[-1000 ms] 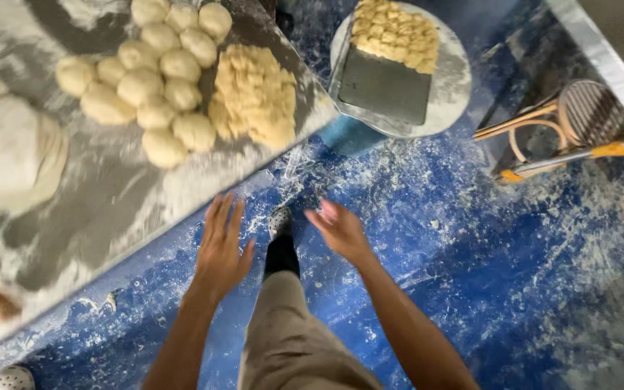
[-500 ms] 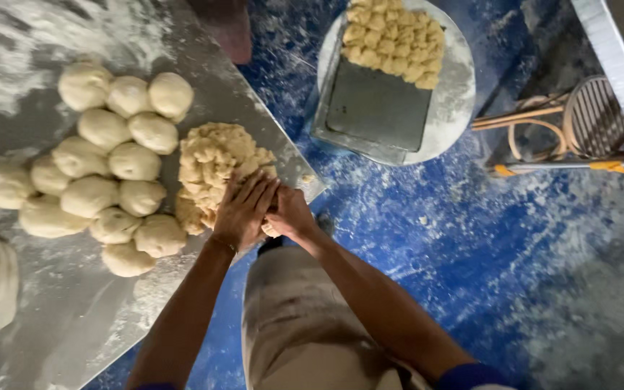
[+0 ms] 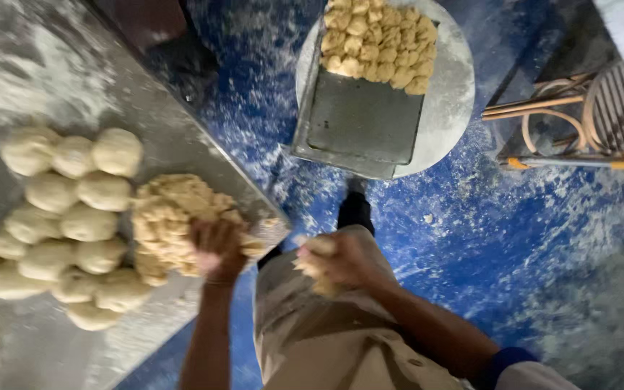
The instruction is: The person shapes portions of dough by hand, rolling them into rounded balls and placing them on a metal tray or grouping them on a floured metal table.
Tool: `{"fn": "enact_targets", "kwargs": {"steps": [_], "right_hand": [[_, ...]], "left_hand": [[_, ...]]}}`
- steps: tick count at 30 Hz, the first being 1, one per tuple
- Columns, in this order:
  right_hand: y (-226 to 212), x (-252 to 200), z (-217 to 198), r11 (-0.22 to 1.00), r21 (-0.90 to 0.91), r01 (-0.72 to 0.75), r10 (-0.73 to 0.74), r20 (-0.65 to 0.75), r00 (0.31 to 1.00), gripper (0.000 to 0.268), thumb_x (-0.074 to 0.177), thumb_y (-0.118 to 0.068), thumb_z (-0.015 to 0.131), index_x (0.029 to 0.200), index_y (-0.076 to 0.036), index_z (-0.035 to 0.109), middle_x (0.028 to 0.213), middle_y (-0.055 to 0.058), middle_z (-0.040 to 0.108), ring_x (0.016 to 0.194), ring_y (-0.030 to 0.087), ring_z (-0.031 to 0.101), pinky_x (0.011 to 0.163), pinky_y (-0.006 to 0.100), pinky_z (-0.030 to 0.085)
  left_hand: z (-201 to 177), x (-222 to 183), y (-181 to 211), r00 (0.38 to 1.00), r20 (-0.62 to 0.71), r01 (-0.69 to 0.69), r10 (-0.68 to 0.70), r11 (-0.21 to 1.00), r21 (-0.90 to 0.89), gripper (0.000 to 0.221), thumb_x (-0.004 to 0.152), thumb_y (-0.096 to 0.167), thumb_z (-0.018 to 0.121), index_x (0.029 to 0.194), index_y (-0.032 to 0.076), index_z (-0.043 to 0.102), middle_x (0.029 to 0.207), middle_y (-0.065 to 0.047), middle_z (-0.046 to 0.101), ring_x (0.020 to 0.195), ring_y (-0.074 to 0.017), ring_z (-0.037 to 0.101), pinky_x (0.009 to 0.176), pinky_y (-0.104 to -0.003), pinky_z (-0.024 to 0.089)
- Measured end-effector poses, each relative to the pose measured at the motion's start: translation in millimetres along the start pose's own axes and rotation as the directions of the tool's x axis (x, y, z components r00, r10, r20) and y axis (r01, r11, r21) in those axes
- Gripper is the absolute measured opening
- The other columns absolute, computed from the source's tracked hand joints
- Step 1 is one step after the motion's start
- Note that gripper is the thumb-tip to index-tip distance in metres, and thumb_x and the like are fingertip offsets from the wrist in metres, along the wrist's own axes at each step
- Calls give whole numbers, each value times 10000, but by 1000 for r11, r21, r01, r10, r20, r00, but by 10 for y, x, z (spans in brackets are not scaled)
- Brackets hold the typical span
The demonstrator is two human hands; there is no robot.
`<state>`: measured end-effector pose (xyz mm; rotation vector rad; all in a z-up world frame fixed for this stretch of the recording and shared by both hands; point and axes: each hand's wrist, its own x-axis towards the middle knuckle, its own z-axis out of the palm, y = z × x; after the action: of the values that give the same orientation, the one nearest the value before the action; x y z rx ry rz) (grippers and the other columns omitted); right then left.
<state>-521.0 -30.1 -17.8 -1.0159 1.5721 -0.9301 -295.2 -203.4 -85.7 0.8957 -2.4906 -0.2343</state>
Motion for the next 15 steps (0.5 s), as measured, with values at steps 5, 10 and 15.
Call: {"fn": "enact_targets", "kwargs": {"steps": [5,10,15], "right_hand": [[247,278,-1743,261,933,-248,187,204,961,715,1078,-609,511,1316,51,648,1059,185,738,913,266,727,728,410,622],[695,566,-2719,339,867,-364,364,236,901,484,1002,-402,530,1319,-43,603,1169,111,698,1050,261,708,895,422,616],[1152,791,-2827,320,940,-122,309,19,951,390,1099,-284,618,1332,26,582,1183,148,668,1068,259,678,903,412,585]], "left_hand": [[-313,284,560,891,277,307,-359,927,214,458,744,441,813,1009,102,654,1239,-131,584,1269,-329,543,1118,-710,285],[291,1014,2130,829,495,346,-260,934,-89,948,766,490,781,1464,-21,394,1498,-263,446,1381,-451,409,1101,-576,317],[1276,2043,2988,863,427,491,-271,649,-581,531,924,151,714,1405,18,532,1339,-201,583,1181,-374,623,960,-419,569]]}}
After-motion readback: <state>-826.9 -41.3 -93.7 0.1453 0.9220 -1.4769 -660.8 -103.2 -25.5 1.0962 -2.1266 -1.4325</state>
